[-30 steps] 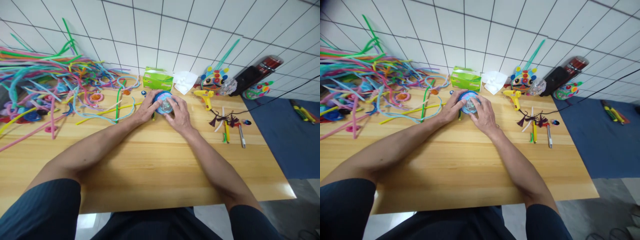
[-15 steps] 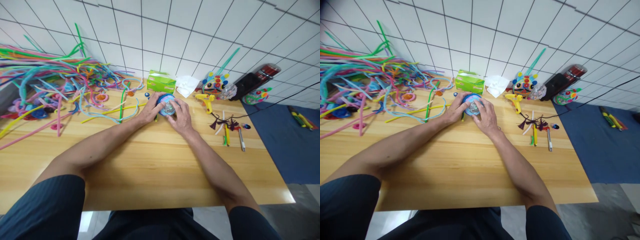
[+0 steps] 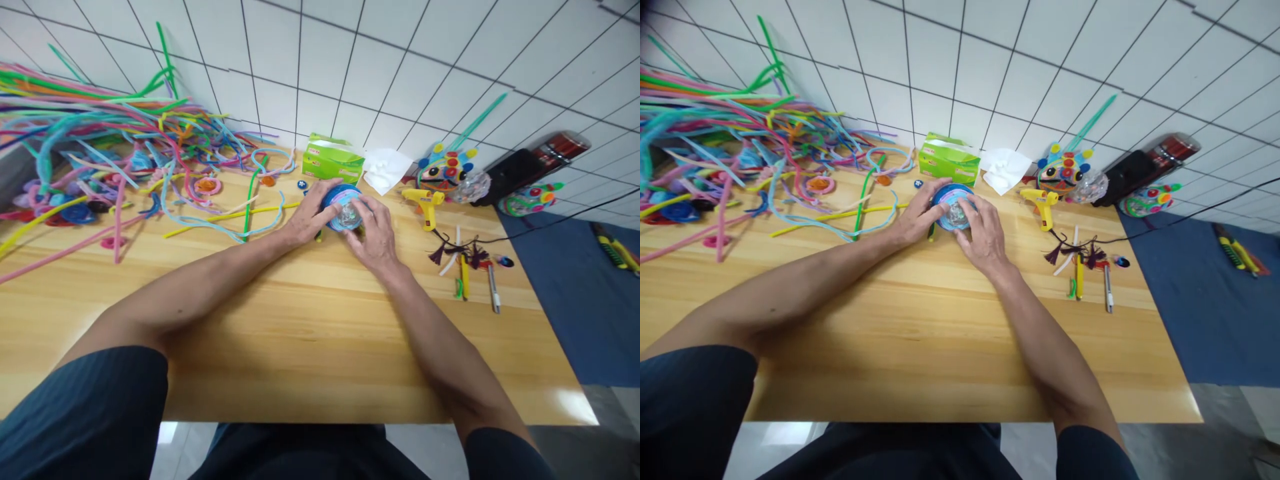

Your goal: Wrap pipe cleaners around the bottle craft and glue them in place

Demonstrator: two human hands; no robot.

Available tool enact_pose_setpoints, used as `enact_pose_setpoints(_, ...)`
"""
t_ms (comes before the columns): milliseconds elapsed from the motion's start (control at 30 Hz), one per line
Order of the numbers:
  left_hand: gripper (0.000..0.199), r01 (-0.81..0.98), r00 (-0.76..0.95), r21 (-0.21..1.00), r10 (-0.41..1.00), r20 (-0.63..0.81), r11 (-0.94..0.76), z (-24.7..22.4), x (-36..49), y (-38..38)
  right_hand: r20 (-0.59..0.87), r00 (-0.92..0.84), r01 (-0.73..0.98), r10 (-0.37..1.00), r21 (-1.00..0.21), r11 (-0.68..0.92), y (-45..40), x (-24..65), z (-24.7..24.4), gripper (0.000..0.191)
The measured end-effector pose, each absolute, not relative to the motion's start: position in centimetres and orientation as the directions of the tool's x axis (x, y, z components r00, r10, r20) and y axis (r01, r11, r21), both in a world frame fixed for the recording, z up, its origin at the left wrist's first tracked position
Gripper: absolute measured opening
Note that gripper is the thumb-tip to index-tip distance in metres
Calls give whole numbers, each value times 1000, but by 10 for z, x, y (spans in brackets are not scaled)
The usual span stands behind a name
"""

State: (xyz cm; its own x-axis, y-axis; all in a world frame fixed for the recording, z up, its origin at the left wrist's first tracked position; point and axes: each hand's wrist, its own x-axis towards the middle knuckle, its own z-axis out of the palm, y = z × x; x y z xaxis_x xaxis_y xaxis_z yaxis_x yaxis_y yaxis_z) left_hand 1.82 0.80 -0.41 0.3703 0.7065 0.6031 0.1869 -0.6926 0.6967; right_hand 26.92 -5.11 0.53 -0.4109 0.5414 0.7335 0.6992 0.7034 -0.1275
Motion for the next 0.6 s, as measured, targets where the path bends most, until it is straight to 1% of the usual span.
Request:
enact_pose_setpoints(100, 75, 188, 381, 670, 682, 625, -718, -5, 17, 9, 711, -430, 695, 556, -133, 707, -50, 271, 7, 85)
enact_pose_setpoints(200, 73, 186, 366, 669, 683, 632, -719, -3, 16, 6, 693, -448, 696, 564, -126, 707, -51, 273, 8, 83)
enact_pose_setpoints(300, 76, 180, 362, 682, 692, 624, -709, 0, 16, 2, 702, -435, 705, 565, -125, 698, -53, 273, 8, 81)
enact_pose_setpoints(433, 80, 156, 331, 736, 737, 590, -659, 1, 19, -1, 720, -419, 717, 553, -111, 688, -55, 274, 7, 77)
enact_pose_setpoints(600, 80, 93, 326, 809, 785, 526, -581, 3, 23, 0, 644, -425, 742, 636, -154, 652, -57, 276, 11, 76)
